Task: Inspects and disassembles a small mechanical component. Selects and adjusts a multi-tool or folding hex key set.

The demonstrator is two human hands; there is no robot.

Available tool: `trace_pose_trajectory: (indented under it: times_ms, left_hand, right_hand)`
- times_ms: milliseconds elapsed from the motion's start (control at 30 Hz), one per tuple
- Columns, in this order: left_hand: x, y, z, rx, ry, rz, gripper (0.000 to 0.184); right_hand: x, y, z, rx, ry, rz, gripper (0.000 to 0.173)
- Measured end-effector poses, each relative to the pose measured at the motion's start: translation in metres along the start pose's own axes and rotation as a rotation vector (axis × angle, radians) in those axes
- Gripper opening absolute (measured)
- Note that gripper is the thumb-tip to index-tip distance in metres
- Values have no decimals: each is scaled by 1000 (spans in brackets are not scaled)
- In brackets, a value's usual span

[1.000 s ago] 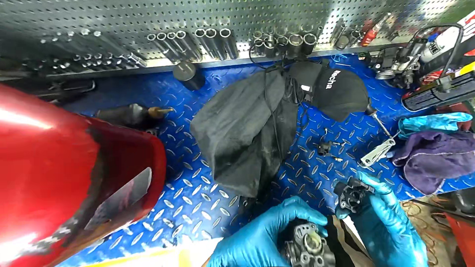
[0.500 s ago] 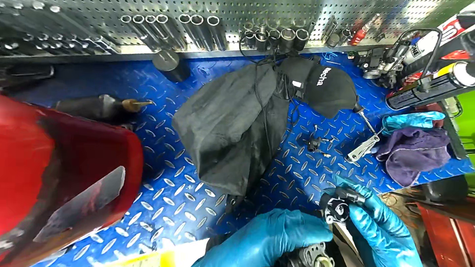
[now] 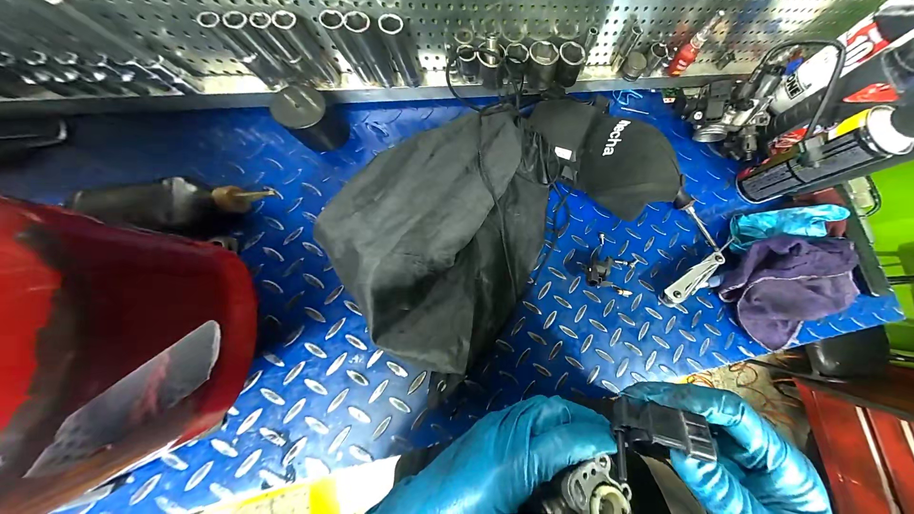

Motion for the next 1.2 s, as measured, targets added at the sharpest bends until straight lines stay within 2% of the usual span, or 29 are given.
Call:
trace_pose_trajectory:
  times_ms: [267, 400, 633, 933, 1100, 1200]
  left_hand:
    - [2, 4, -7, 10, 11, 33, 56]
    - [5, 8, -11, 11, 15, 94, 54]
    - [4, 3, -19, 93, 16, 71, 60]
    - [-5, -6, -21, 331, -20, -33, 51]
    - [-5, -1, -19, 600, -155, -105, 38]
    - [-4, 5, -19, 741, -122, -105, 29]
  right_hand:
    - [4, 0, -7, 0, 0, -34, 25]
    - [7, 0, -5, 43, -63, -79, 24]
    - [7, -1, 5, 79, -144, -117, 23]
    - [-1, -4, 6, 158, -263, -168, 21]
    - [-14, -5, 9, 85, -307, -211, 21]
    - [-20, -3, 14, 77, -332, -214, 20]
Point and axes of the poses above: each hand's wrist, its own x-axis away from the middle knuckle, its own y-axis out of the palm, z = x × y, the point moved 2 cm from there along -x, towards the middle knuckle, and after that the axes turned 5 degrees about y, right-handed, at the moved point
